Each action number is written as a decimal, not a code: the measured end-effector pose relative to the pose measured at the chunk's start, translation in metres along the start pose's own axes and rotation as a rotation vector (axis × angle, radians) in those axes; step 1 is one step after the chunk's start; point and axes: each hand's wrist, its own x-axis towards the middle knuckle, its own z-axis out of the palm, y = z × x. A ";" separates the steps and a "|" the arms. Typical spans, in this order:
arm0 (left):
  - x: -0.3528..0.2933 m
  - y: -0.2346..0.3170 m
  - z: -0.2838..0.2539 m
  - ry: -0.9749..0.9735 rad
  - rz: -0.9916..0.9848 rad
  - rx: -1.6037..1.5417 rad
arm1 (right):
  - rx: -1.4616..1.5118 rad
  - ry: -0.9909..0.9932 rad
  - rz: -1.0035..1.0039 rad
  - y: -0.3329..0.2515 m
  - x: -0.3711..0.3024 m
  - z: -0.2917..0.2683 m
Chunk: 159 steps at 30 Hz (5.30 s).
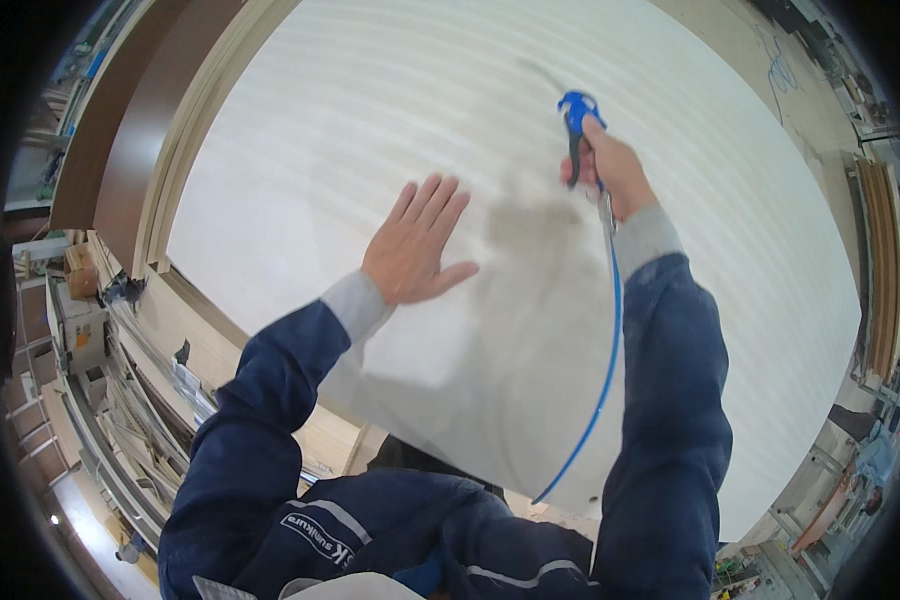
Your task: The person sands a large white panel with an electric sander, moving the tool across the surface in overlapping passes. They periodically wipe the panel with their hand and use a blue air gun to blow away dust, then resume sanding until the clip ends.
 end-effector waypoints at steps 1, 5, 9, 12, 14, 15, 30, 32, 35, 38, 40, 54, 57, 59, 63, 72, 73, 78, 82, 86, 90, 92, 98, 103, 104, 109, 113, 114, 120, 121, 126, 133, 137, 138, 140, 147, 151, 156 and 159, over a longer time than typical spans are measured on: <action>-0.030 0.010 -0.008 -0.085 -0.068 0.000 | -0.119 -0.069 0.033 0.015 -0.030 0.002; -0.139 0.013 -0.040 -0.151 -0.301 0.048 | -0.165 -0.354 0.227 0.091 -0.200 0.014; -0.193 -0.032 -0.063 -0.031 -0.534 0.202 | -0.213 -0.698 0.482 0.156 -0.345 0.000; -0.174 -0.065 -0.068 -0.025 -0.558 0.186 | 0.288 -0.009 0.405 0.176 -0.364 0.003; -0.133 -0.084 -0.067 -0.027 -0.494 0.183 | 0.466 0.422 0.198 0.174 -0.354 0.017; -0.114 -0.093 -0.067 -0.061 -0.454 0.184 | 0.271 0.303 0.216 0.168 -0.344 0.026; 0.140 -0.337 -0.073 0.041 -0.089 0.192 | 0.257 0.148 0.201 -0.001 -0.030 0.165; 0.161 -0.382 -0.088 0.031 -0.150 0.247 | 0.323 0.176 0.070 -0.019 0.018 0.134; 0.193 -0.436 -0.100 0.050 -0.243 0.322 | 0.353 0.521 -0.068 -0.043 0.083 0.067; 0.217 -0.454 -0.091 0.169 -0.205 0.233 | 0.469 0.808 -0.168 -0.079 0.155 0.022; 0.231 -0.458 -0.087 0.174 -0.206 0.263 | 0.386 0.731 -0.130 -0.113 0.210 0.035; 0.353 -0.452 -0.097 0.059 -0.340 0.175 | -0.337 -0.393 0.340 -0.100 0.025 0.150; 0.370 -0.436 -0.093 0.044 -0.334 0.228 | 0.113 -0.056 0.549 -0.051 -0.062 0.103; 0.374 -0.420 -0.086 0.049 -0.307 0.271 | 0.466 0.394 0.423 -0.012 -0.102 0.085; 0.329 -0.366 -0.056 -0.022 -0.042 0.243 | 0.850 0.794 0.267 0.044 -0.147 0.056; 0.199 -0.233 -0.036 -0.317 0.363 -0.150 | 0.722 0.685 0.237 0.079 -0.132 0.015; 0.197 -0.235 -0.037 -0.272 0.387 -0.173 | 0.718 0.704 0.241 0.078 -0.131 0.015; 0.198 -0.278 -0.046 -0.256 0.303 -0.052 | 0.694 0.762 0.239 0.072 -0.124 0.020; 0.196 -0.325 -0.067 -0.147 0.077 0.114 | 0.702 0.726 0.253 0.064 -0.115 0.032; 0.213 -0.351 -0.065 -0.036 0.015 0.177 | 0.693 0.697 0.244 0.058 -0.112 0.040; 0.262 -0.381 -0.048 0.059 0.016 0.232 | 0.702 0.716 0.226 0.053 -0.114 0.044; 0.287 -0.388 -0.037 0.092 0.009 0.257 | 0.686 0.740 0.231 0.052 -0.114 0.045; 0.295 -0.335 -0.018 0.053 0.037 0.331 | 0.633 0.739 0.256 0.051 -0.108 0.041; 0.223 -0.265 -0.024 -0.060 0.111 0.105 | 0.619 0.723 0.262 0.059 -0.106 0.033; 0.206 -0.256 -0.029 -0.081 0.118 0.073 | 0.639 0.660 0.202 0.063 -0.108 0.031; 0.136 -0.237 -0.065 -0.195 0.122 0.002 | 0.596 0.708 0.209 0.070 -0.118 0.033; 0.116 -0.241 -0.080 -0.249 0.094 0.051 | 0.628 0.625 0.185 0.072 -0.121 0.035; 0.117 -0.244 -0.081 -0.334 0.066 0.068 | 0.642 0.623 0.190 0.071 -0.121 0.035; 0.110 -0.250 -0.080 -0.253 0.032 0.107 | 0.654 0.650 0.201 0.072 -0.124 0.034; 0.104 -0.247 -0.081 -0.242 0.047 0.083 | 0.666 0.629 0.200 0.072 -0.125 0.034; 0.074 -0.235 -0.088 -0.314 0.039 0.041 | 0.621 0.666 0.220 0.072 -0.126 0.035; 0.098 -0.249 -0.066 -0.084 0.047 0.043 | 0.676 0.608 0.204 0.073 -0.129 0.038; 0.137 -0.284 -0.048 0.020 0.012 0.155 | 0.651 0.610 0.206 0.075 -0.130 0.037; 0.151 -0.299 -0.044 0.076 0.024 0.196 | 0.663 0.586 0.200 0.076 -0.130 0.037; 0.178 -0.343 -0.043 0.133 -0.062 0.318 | 0.672 0.577 0.199 0.078 -0.131 0.035; 0.273 -0.445 -0.036 0.113 -0.466 0.387 | 0.623 0.636 0.193 0.080 -0.135 0.037; 0.339 -0.399 -0.004 0.088 -0.407 0.399 | 0.623 0.681 0.213 0.076 -0.134 0.040; 0.383 -0.268 0.028 0.028 -0.149 0.332 | 0.665 0.679 0.239 0.070 -0.137 0.043; 0.366 -0.173 0.038 0.008 0.065 0.160 | 0.618 0.714 0.272 0.067 -0.136 0.042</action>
